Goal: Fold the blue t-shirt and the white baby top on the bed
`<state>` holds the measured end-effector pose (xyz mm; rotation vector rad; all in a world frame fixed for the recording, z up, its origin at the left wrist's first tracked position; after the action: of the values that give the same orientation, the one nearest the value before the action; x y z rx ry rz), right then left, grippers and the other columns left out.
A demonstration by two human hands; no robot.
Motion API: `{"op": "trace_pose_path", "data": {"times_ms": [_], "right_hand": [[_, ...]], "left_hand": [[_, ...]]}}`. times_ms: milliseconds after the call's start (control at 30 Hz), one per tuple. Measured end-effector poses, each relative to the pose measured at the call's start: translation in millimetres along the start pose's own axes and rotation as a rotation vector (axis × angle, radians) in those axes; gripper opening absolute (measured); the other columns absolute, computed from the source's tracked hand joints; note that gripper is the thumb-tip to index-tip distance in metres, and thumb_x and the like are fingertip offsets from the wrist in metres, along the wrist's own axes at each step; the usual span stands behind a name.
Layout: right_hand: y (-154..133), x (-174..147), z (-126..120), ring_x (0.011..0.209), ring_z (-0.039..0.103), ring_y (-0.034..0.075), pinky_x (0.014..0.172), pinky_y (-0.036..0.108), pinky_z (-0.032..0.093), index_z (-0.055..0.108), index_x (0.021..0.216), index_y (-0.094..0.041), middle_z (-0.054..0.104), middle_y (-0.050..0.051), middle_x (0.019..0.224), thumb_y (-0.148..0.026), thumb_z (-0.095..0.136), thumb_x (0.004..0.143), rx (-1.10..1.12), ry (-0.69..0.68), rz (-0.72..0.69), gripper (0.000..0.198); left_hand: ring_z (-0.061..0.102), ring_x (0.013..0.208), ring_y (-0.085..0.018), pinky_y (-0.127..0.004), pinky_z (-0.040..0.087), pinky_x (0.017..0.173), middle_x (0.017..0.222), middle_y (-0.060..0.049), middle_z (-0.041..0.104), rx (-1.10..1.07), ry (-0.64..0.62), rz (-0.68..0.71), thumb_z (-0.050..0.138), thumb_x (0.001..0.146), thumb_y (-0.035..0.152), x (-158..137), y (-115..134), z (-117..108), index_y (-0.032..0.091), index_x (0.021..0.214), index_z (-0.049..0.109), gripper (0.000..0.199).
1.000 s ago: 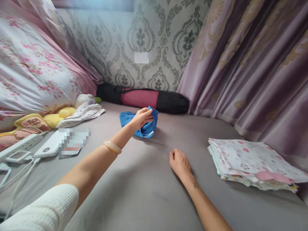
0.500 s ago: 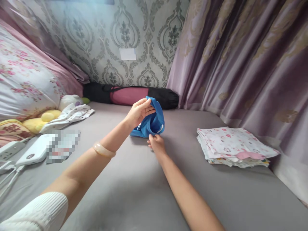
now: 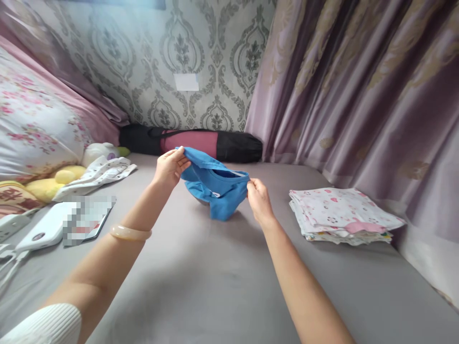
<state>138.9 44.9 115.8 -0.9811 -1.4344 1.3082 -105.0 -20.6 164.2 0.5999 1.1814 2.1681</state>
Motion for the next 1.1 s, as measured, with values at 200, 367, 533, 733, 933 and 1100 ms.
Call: {"op": "trace_pose_path", "data": {"times_ms": [200, 367, 533, 733, 933, 1100], "right_hand": [[-40, -11, -11, 0.081, 0.063, 0.019, 0.067, 0.028, 0.049, 0.062, 0.103, -0.022, 0.069, 0.004, 0.086, -0.056, 0.049, 0.086, -0.194, -0.083, -0.255, 0.040], [-39, -7, -28, 0.082, 0.064, 0.021, 0.073, 0.031, 0.050, 0.067, 0.090, -0.020, 0.070, 0.005, 0.087, -0.056, 0.063, 0.076, -0.326, -0.218, -0.251, 0.038], [-3, 7, -44, 0.079, 0.064, 0.021, 0.076, 0.033, 0.051, 0.069, 0.087, -0.018, 0.072, 0.006, 0.085, -0.046, 0.065, 0.072, -0.479, -0.223, -0.191, 0.032], [17, 10, -49, 0.077, 0.064, 0.021, 0.071, 0.032, 0.049, 0.069, 0.083, -0.017, 0.071, 0.006, 0.082, -0.046, 0.063, 0.072, -0.530, -0.209, -0.159, 0.031], [14, -3, -45, 0.073, 0.062, 0.020, 0.068, 0.030, 0.047, 0.068, 0.081, -0.017, 0.070, 0.005, 0.078, -0.046, 0.062, 0.073, -0.577, -0.248, -0.162, 0.031], [8, -26, -41, 0.074, 0.062, 0.019, 0.070, 0.030, 0.047, 0.067, 0.081, -0.018, 0.069, 0.004, 0.078, -0.043, 0.059, 0.077, -0.631, -0.308, -0.147, 0.026]], "left_hand": [[0.060, 0.048, -0.010, -0.018, 0.045, 0.046, 0.055, 0.003, 0.058, 0.154, 0.111, -0.095, 0.077, 0.068, 0.025, -7, -14, -20, 0.017, 0.076, 0.049, 0.031], [0.056, 0.043, -0.009, -0.017, 0.042, 0.043, 0.052, 0.006, 0.055, 0.234, 0.056, -0.129, 0.075, 0.069, 0.025, -15, -27, -36, 0.016, 0.090, 0.056, 0.029], [0.063, 0.060, -0.011, -0.022, 0.051, 0.059, 0.069, -0.006, 0.068, 0.239, -0.118, -0.180, 0.070, 0.063, 0.020, -21, -42, -46, 0.011, 0.080, 0.067, 0.019], [0.066, 0.081, -0.019, -0.031, 0.052, 0.078, 0.082, -0.006, 0.070, 0.526, -0.191, -0.074, 0.063, 0.060, 0.017, -24, -65, -48, 0.014, 0.085, 0.070, 0.027], [0.063, 0.087, -0.021, -0.034, 0.050, 0.085, 0.094, -0.006, 0.069, 0.818, -0.292, 0.121, 0.058, 0.065, 0.017, -6, -89, -41, 0.019, 0.091, 0.071, 0.029], [0.062, 0.098, -0.025, -0.036, 0.045, 0.094, 0.104, -0.009, 0.071, 1.049, -0.607, 0.207, 0.055, 0.069, 0.015, 11, -111, -18, 0.020, 0.092, 0.072, 0.029]]}}
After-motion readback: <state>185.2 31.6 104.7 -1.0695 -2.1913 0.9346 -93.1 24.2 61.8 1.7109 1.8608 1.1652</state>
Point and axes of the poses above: each hand's wrist, its own x-axis towards the middle knuckle, its own z-axis out of the palm, y = z × x, the point moved 1 cm from there along x, towards the middle knuckle
